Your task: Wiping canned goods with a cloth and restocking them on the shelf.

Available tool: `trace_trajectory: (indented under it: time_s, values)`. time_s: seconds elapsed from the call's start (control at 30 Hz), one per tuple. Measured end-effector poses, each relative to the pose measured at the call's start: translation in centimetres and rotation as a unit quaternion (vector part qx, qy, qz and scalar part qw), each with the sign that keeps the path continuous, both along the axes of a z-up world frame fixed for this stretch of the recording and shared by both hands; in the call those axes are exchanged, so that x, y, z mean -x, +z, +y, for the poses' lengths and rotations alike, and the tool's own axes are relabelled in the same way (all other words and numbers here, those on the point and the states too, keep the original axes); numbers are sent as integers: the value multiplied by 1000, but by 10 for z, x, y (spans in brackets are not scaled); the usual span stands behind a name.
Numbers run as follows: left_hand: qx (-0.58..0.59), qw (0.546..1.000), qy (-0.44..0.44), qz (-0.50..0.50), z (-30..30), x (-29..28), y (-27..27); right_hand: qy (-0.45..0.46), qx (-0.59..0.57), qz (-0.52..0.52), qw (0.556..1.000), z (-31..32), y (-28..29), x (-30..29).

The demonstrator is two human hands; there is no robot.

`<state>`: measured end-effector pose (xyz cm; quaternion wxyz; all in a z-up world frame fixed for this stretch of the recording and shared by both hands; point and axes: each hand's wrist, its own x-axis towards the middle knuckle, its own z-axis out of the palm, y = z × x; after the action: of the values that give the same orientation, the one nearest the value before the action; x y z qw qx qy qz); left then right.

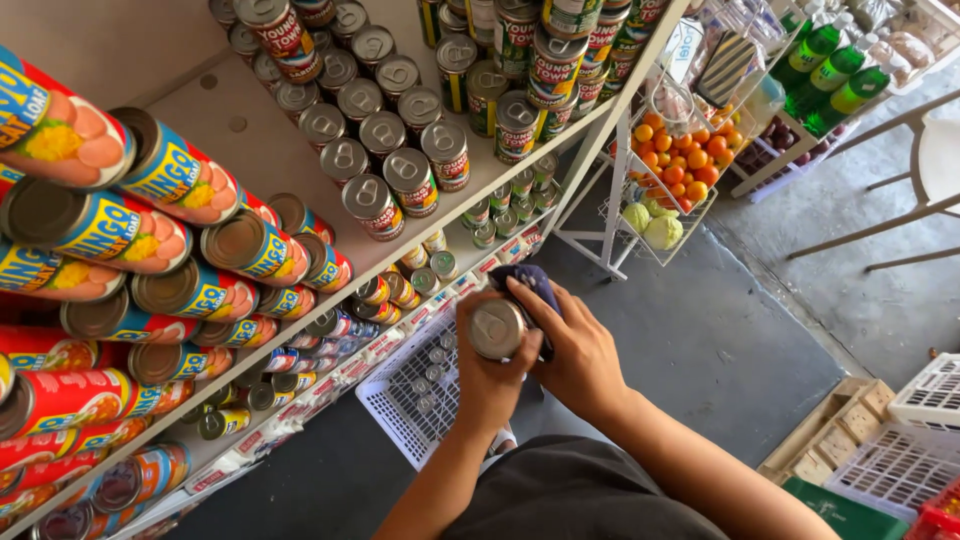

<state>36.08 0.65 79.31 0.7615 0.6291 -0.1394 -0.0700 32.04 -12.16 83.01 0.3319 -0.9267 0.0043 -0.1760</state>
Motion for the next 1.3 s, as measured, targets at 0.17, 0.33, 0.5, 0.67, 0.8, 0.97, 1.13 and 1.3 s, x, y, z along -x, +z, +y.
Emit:
trace_trajectory:
  time_s: [0.17, 0.33, 0.5, 0.67, 0.8, 0.97, 1.13, 1.3]
  values:
    - [21, 988, -88, 123, 18, -1, -19, 75, -2, -99, 992, 5, 4, 8]
    - [21, 985, -129, 109, 31, 0, -22, 89, -117, -113, 983, 19, -9, 12]
    - [-101, 992, -79, 7, 39, 0, -18, 1, -140, 53, 989, 24, -23, 15]
    - [-118, 985, -110, 59, 48, -7, -6, 58, -191, 214, 956, -20, -17, 14]
    - [-224, 967, -117, -36, 45, -16, 24, 65, -402, 164, 899, -29, 21, 14]
    - [-309, 938, -74, -138, 45, -7, 2, 115, -126, 44, 984, 21, 19, 11]
    - [-355, 925, -35, -131, 47, -10, 0, 38, -60, 28, 997, 30, -1, 8]
    - [-339, 911, 52, -231, 48, -23, 7, -13, 28, -13, 999, 26, -4, -7]
